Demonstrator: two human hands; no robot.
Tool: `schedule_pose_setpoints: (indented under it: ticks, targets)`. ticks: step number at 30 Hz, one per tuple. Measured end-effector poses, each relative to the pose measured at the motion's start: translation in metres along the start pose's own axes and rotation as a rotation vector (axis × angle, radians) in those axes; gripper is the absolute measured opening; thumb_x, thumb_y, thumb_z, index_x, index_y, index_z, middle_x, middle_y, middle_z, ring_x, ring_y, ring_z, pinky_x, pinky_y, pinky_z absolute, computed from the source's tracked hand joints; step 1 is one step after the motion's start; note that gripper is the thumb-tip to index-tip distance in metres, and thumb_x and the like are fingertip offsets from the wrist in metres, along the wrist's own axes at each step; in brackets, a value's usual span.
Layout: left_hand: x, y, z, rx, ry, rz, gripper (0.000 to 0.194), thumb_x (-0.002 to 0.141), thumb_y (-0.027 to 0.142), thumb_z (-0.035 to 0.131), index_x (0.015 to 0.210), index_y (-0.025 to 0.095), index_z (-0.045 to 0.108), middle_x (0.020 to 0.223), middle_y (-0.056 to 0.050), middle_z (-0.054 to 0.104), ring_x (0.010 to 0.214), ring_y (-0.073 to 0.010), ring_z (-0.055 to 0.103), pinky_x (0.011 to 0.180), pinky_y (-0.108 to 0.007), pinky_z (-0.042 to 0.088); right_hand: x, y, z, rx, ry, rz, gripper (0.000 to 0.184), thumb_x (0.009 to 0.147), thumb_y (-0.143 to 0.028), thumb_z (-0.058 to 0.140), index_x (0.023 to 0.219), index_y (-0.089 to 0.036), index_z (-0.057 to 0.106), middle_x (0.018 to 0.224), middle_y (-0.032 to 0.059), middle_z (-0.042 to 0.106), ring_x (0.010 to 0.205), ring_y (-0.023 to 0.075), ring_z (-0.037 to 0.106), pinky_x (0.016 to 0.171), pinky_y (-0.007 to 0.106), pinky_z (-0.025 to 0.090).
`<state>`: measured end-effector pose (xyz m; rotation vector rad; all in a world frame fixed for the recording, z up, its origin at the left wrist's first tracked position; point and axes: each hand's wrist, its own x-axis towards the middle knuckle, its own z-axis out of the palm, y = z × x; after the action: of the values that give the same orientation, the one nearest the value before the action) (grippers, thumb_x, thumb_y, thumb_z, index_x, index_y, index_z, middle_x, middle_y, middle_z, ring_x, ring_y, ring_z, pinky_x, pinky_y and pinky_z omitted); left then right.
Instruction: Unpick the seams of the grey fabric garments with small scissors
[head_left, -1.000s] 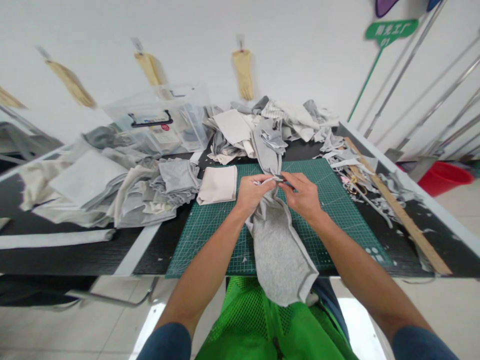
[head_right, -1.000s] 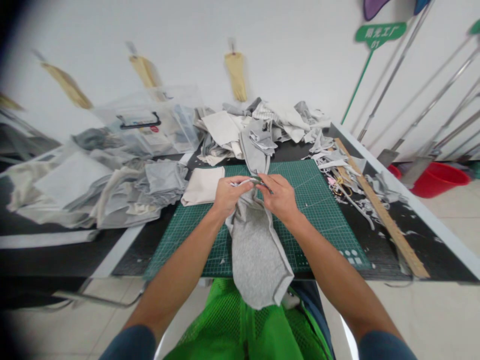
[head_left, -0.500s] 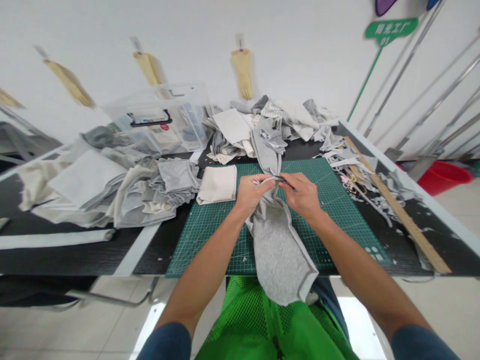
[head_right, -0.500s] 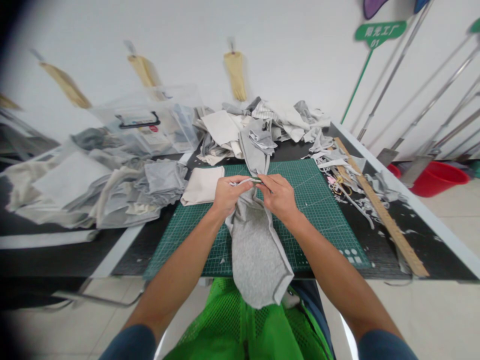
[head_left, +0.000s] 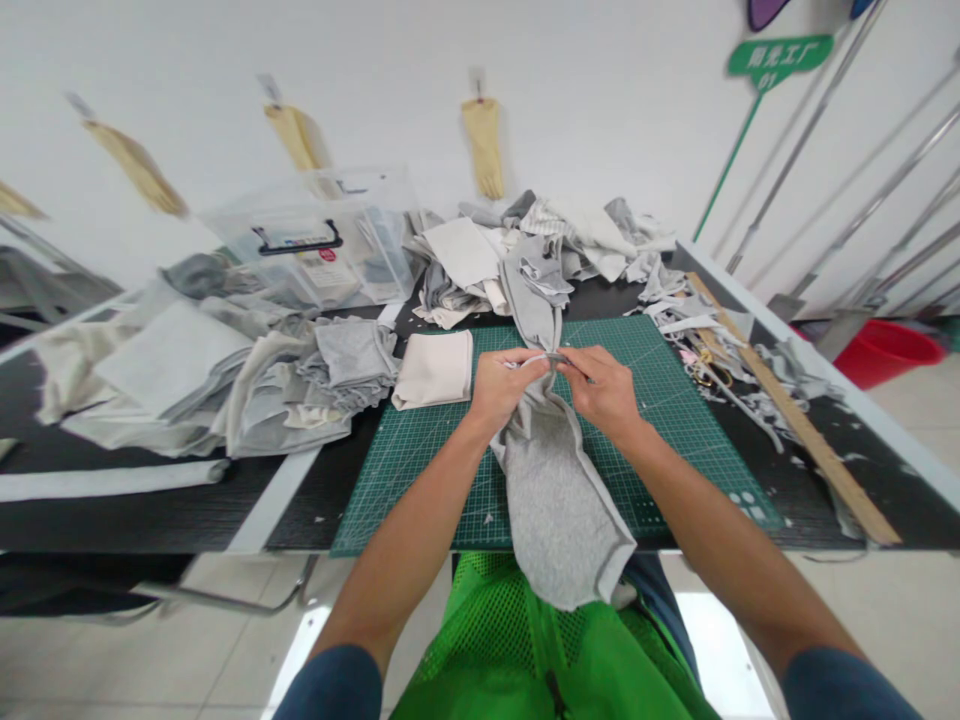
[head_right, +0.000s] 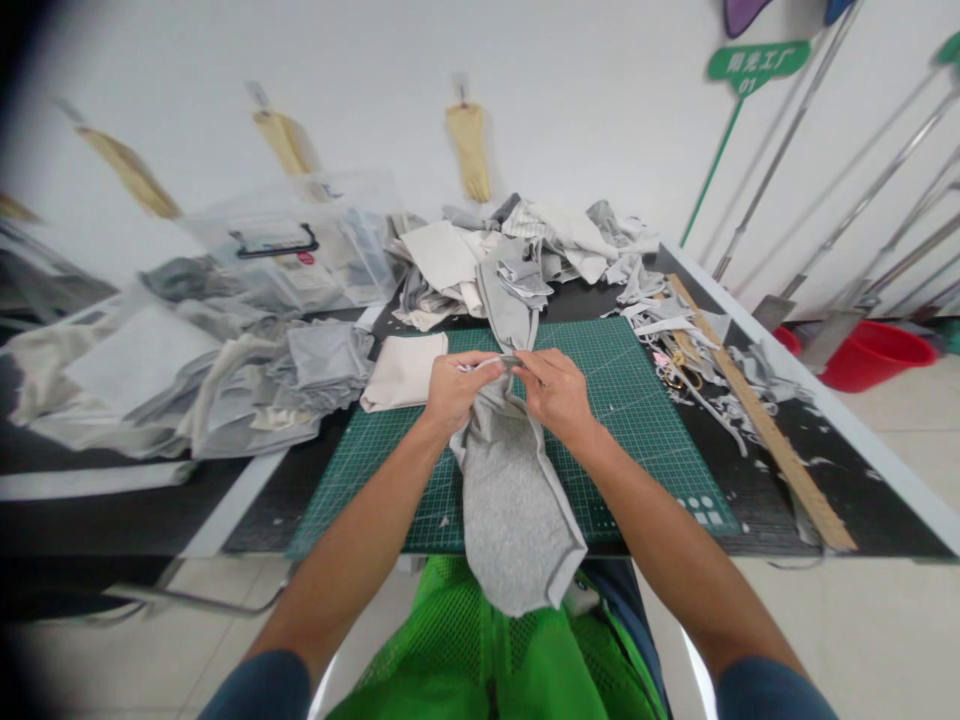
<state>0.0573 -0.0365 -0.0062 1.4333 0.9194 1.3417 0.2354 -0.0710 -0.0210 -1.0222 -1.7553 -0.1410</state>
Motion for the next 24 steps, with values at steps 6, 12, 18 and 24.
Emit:
schedule_pose_setpoints:
  ticks: [6, 12, 18, 24]
  targets:
    - [0.000, 0.001, -0.001, 0.003, -0.009, 0.004, 0.025, 0.071, 0.033, 0.083, 0.090, 0.018, 0.084, 0.089, -0.007, 0.081, 0.080, -0.0198, 0.072, 0.075, -0.030, 0.055, 0.002, -0.007, -0.003, 0.031, -0.006, 0.030, 0.026, 0.100, -0.033, 0.060, 0.120, -0.023, 0.072, 0.100, 0.0084, 0.077, 0.091, 0.0221, 0.069, 0.084, 0.036, 0.056]
    - [-0.001, 0.005, 0.001, 0.058, 0.006, 0.014, 0.022, 0.074, 0.031, 0.078, 0.091, 0.018, 0.084, 0.090, -0.007, 0.081, 0.083, -0.0206, 0.073, 0.077, -0.030, 0.055, 0.000, -0.007, -0.002, 0.034, -0.012, 0.027, 0.028, 0.097, -0.034, 0.062, 0.121, -0.022, 0.071, 0.096, 0.0078, 0.074, 0.087, 0.0211, 0.068, 0.080, 0.034, 0.057]
    - [-0.004, 0.011, 0.003, 0.100, -0.030, 0.055, 0.019, 0.075, 0.031, 0.077, 0.088, 0.019, 0.084, 0.090, -0.007, 0.081, 0.084, -0.0206, 0.073, 0.077, -0.030, 0.055, 0.000, -0.007, -0.002, -0.001, -0.024, 0.043, 0.028, 0.098, -0.036, 0.060, 0.121, -0.023, 0.071, 0.095, 0.0076, 0.074, 0.087, 0.0219, 0.067, 0.081, 0.035, 0.056]
    - [-0.004, 0.012, 0.003, 0.140, -0.011, 0.077, 0.016, 0.073, 0.028, 0.077, 0.086, 0.019, 0.084, 0.087, -0.005, 0.080, 0.082, -0.0192, 0.071, 0.075, -0.029, 0.053, 0.001, -0.007, -0.002, -0.003, -0.038, 0.039, 0.027, 0.099, -0.035, 0.059, 0.120, -0.023, 0.071, 0.096, 0.0079, 0.074, 0.087, 0.0215, 0.067, 0.082, 0.035, 0.056]
